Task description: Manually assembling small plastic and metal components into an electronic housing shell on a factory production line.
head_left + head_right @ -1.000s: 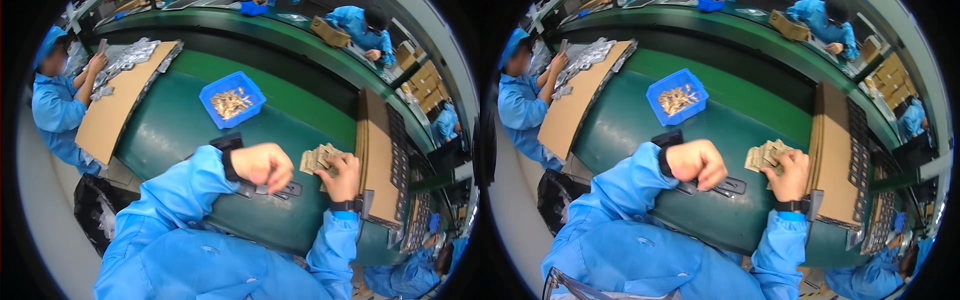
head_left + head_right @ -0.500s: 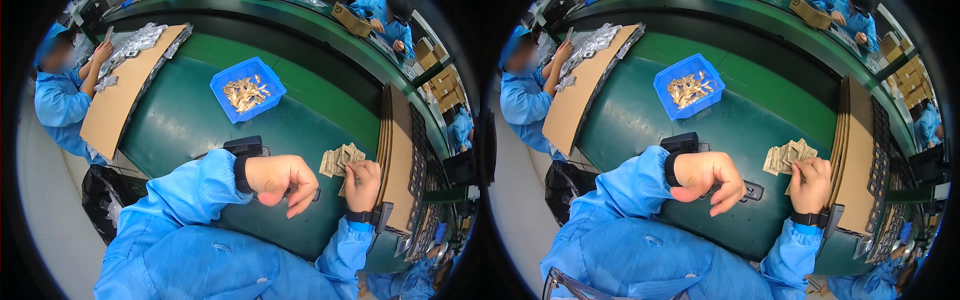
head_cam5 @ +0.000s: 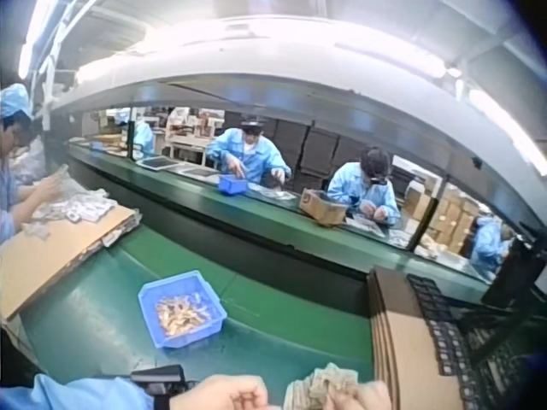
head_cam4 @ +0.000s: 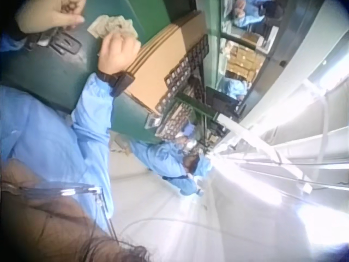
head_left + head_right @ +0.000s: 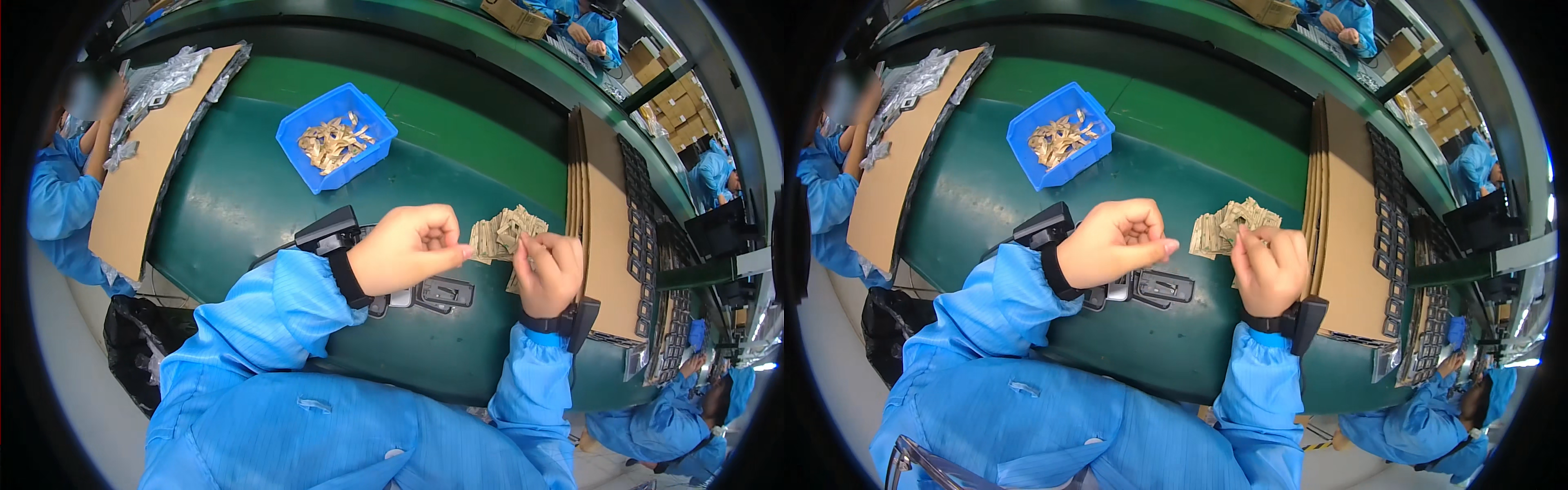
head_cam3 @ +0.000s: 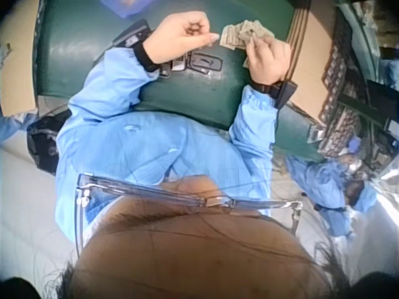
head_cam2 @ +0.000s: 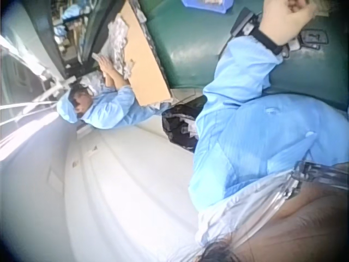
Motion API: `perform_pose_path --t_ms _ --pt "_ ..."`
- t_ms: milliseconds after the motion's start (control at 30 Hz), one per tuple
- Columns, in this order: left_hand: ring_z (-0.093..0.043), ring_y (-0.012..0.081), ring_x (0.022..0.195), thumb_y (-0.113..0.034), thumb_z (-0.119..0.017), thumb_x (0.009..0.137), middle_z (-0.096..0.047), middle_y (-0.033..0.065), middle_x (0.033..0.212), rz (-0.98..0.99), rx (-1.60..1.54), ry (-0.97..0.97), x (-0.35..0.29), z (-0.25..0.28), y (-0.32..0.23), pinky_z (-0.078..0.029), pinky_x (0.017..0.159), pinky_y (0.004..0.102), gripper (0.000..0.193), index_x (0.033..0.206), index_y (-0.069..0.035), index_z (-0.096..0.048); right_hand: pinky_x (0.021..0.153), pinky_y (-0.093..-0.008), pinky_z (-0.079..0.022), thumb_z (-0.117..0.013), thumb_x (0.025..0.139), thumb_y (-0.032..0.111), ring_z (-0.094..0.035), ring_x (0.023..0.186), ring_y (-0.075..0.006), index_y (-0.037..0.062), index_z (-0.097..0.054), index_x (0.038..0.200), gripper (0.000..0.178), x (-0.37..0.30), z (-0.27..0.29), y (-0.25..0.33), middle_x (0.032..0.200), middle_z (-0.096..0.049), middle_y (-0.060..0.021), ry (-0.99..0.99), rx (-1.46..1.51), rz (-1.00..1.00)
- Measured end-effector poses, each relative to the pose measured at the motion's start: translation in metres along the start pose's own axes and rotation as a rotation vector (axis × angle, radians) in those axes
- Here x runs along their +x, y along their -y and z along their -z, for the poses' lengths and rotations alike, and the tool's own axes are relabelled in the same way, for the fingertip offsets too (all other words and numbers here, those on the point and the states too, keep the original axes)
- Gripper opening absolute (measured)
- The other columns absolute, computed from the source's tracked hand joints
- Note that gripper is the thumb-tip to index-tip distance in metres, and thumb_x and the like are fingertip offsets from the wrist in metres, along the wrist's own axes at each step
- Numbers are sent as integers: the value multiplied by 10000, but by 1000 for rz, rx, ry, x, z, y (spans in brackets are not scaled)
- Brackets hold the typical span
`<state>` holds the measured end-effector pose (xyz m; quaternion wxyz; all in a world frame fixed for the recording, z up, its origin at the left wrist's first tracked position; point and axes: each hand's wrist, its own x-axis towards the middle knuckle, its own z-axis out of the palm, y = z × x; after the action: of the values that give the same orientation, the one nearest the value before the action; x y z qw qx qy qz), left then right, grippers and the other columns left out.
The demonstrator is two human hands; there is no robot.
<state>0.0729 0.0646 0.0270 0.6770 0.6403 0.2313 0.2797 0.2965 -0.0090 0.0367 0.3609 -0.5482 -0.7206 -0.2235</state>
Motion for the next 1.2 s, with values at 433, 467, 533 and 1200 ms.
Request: perform_pose_path --t_ms 433,467,533,1200 --pt "-631 74 851 -45 -629 931 -671 35 931 -31 -215 -81 2 -1 9 -508 726 214 167 1091 -3 -608 602 -283 -493 -828 671 121 -571 750 -205 53 -697 1064 420 0 6 33 919 -626 -64 11 217 40" --pt "-631 78 854 -38 -620 934 -671 38 931 -19 -198 -85 3 -1 6 -511 735 219 152 1080 6 -608 610 -261 -500 -797 779 154 -606 774 -177 25 -651 1160 428 -10 -5 37 978 -631 -76 -102 513 -286" --pt "-632 81 857 -31 -610 938 -672 41 931 -3 -184 -93 1 -1 6 -515 745 223 138 1068 15 -608 617 -253 -506 -753 828 139 -617 767 -159 4 -635 1171 387 -17 -3 36 966 -641 -77 -10 859 -586" --pt "-623 135 695 -75 -712 815 -655 66 846 -275 494 -231 -8 -19 -2 -478 561 248 98 881 -15 -671 611 -318 -544 -748 705 -31 -682 717 -248 33 -721 987 290 -10 -3 54 899 -707 -115 77 231 -104"
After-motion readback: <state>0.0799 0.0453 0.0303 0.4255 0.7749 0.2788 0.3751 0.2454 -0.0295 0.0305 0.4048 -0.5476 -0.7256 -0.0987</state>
